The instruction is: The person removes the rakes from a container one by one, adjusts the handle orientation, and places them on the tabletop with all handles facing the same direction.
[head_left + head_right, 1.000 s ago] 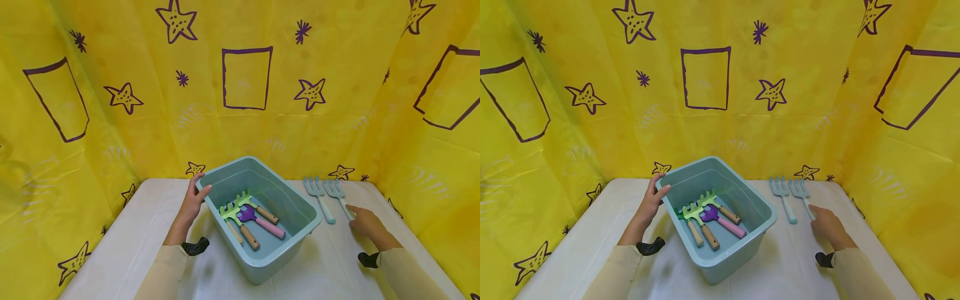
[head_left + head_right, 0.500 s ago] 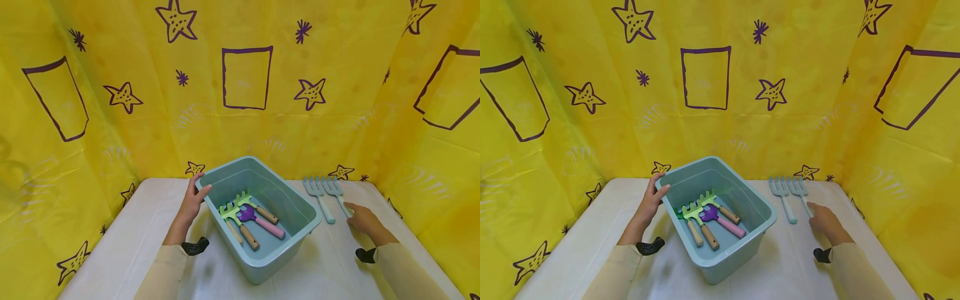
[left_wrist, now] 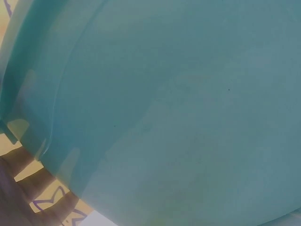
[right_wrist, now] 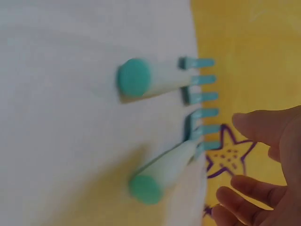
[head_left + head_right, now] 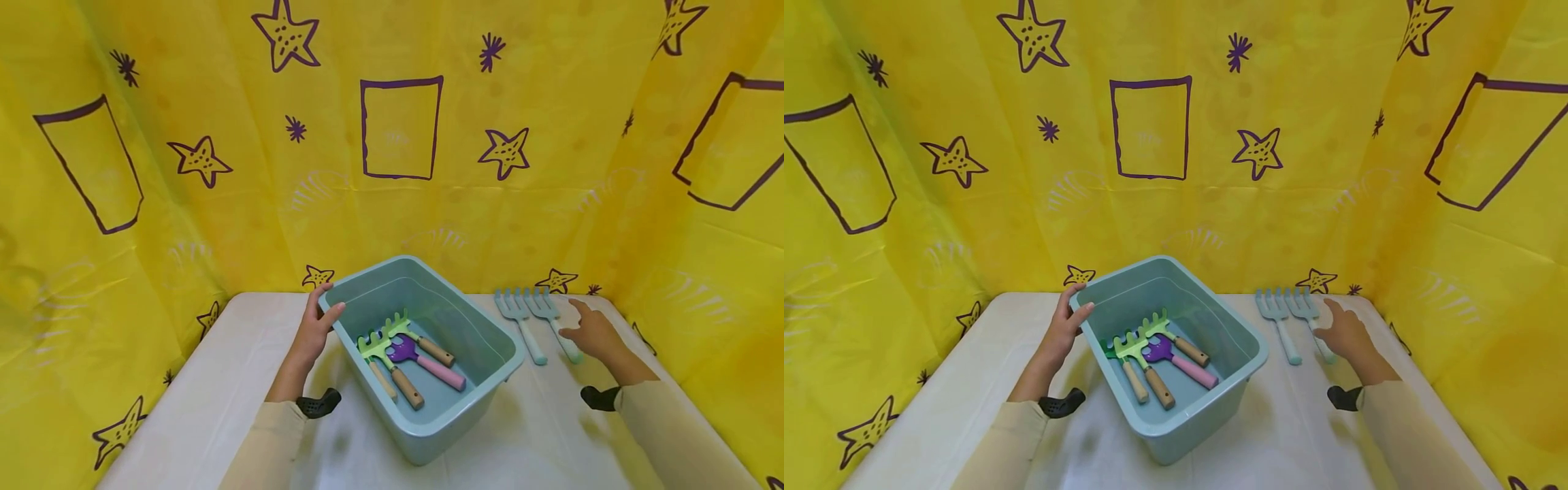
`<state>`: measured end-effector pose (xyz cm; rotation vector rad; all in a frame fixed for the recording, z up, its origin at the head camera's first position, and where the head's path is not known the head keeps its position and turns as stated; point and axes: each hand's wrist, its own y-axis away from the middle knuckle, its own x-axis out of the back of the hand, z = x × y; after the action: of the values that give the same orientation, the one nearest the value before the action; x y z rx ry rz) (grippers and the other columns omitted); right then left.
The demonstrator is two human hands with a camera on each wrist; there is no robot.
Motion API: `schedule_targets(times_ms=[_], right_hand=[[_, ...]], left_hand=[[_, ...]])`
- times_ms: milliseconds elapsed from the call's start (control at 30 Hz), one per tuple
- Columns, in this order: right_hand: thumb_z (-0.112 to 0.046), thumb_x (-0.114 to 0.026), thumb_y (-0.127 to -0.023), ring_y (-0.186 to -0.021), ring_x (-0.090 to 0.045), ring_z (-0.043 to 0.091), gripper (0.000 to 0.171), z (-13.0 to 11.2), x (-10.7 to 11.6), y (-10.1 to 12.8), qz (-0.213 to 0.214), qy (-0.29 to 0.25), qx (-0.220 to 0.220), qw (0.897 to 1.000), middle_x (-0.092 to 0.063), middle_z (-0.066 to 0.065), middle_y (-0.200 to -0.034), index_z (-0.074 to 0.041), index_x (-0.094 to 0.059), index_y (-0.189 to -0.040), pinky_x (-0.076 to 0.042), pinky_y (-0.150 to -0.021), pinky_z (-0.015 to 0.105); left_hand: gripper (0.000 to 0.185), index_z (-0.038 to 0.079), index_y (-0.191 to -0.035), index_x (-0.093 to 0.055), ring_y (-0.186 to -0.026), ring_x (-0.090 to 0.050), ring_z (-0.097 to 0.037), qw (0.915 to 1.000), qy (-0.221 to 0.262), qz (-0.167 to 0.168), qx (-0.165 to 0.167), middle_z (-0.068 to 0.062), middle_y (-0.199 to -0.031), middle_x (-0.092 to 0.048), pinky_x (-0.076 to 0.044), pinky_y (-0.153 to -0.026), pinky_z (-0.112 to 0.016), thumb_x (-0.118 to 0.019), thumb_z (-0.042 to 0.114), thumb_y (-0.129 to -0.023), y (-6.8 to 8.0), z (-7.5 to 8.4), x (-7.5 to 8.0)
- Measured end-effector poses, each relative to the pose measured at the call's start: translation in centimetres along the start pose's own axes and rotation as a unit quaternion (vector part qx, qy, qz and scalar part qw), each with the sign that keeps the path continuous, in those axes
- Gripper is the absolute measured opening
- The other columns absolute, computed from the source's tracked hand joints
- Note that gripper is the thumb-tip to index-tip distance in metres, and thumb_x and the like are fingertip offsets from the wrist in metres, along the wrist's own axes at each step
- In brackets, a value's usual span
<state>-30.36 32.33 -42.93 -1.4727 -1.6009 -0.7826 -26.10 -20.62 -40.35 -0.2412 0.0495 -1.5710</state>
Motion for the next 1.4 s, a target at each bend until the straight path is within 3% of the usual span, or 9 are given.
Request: schedule_targets(times_ms=[200,433,533,733,867,1067,1300,1400], right_hand=[[-0.027,-0.063,-0.095,-0.104,-0.050,0.056,0.078,-3.4,2.2,-1.2,0.026,-0.042,-0.004,0.999,-0.043,0.044,-0.125,0.010,-0.019,-0.148,-0.046,-0.080,0.061],[-0.039,-0.058,-0.097,-0.114,-0.046,0.051,0.086,-8.9,5.0,-2.2,-0.013,-0.147,-0.007,0.989,-0.033,0.038,-0.137,-0.003,-0.006,-0.155,-0.043,-0.090,0.061],[-0.040,-0.060,-0.096,-0.113,-0.049,0.047,0.087,-11.3,5.8,-2.6,-0.019,-0.165,-0.003,0.986,-0.035,0.035,-0.137,-0.006,-0.007,-0.156,-0.043,-0.091,0.059],[-0.036,-0.062,-0.095,-0.113,-0.047,0.047,0.084,-15.4,6.8,-3.2,-0.026,-0.173,0.010,0.985,-0.036,0.031,-0.139,-0.011,-0.011,-0.156,-0.047,-0.086,0.053],[-0.032,-0.063,-0.095,-0.118,-0.044,0.048,0.080,-17.5,7.0,-3.7,-0.020,-0.152,0.027,0.988,-0.036,0.031,-0.142,-0.010,-0.015,-0.156,-0.046,-0.088,0.056],[-0.028,-0.065,-0.095,-0.123,-0.042,0.046,0.076,-20.1,6.4,-4.5,-0.028,-0.158,0.042,0.986,-0.034,0.029,-0.145,-0.010,-0.021,-0.154,-0.041,-0.097,0.058],[-0.023,-0.067,-0.093,-0.117,-0.050,0.043,0.073,-22.7,5.2,-5.3,-0.079,-0.221,0.061,0.970,-0.035,0.027,-0.143,-0.012,-0.026,-0.153,-0.043,-0.097,0.055],[-0.023,-0.067,-0.093,-0.118,-0.050,0.042,0.072,-23.9,4.6,-5.6,-0.109,-0.236,0.067,0.963,-0.036,0.025,-0.142,-0.012,-0.028,-0.152,-0.044,-0.097,0.054]], left_hand=[[0.059,0.009,-0.150,-0.021,-0.126,-0.042,-0.040,0.9999,-0.008,-0.010,0.001,-0.025,-0.146,-0.034,-0.035,-0.105,-0.056,-0.051,0.021,-0.101,1.0,2.0,-0.3],[0.060,0.010,-0.150,-0.022,-0.127,-0.042,-0.040,0.9999,-0.007,-0.010,0.003,-0.024,-0.146,-0.034,-0.034,-0.105,-0.056,-0.052,0.022,-0.100,1.1,2.1,-0.3],[0.060,0.009,-0.150,-0.021,-0.127,-0.042,-0.041,0.9999,-0.011,-0.008,0.004,-0.024,-0.146,-0.034,-0.035,-0.105,-0.056,-0.052,0.022,-0.101,1.1,2.1,-0.3],[0.060,0.012,-0.150,-0.022,-0.127,-0.041,-0.041,1.0000,0.001,-0.006,0.003,-0.023,-0.146,-0.033,-0.034,-0.105,-0.057,-0.053,0.023,-0.100,0.1,0.3,0.1],[0.059,0.019,-0.149,-0.025,-0.128,-0.042,-0.038,1.0000,-0.002,0.002,-0.001,-0.018,-0.146,-0.035,-0.034,-0.105,-0.057,-0.055,0.030,-0.099,-0.4,-1.0,0.2],[0.059,0.021,-0.148,-0.026,-0.128,-0.042,-0.038,0.9998,-0.013,0.012,-0.008,-0.015,-0.146,-0.036,-0.035,-0.104,-0.058,-0.056,0.033,-0.099,-0.6,-1.4,0.2],[0.060,0.019,-0.150,-0.024,-0.130,-0.039,-0.039,1.0000,-0.007,0.004,0.002,-0.017,-0.148,-0.033,-0.033,-0.105,-0.058,-0.055,0.029,-0.100,-0.4,-0.9,0.2],[0.060,0.016,-0.150,-0.023,-0.130,-0.038,-0.041,1.0000,-0.003,-0.002,0.007,-0.020,-0.149,-0.032,-0.032,-0.105,-0.058,-0.054,0.026,-0.100,0.1,0.1,0.1]])
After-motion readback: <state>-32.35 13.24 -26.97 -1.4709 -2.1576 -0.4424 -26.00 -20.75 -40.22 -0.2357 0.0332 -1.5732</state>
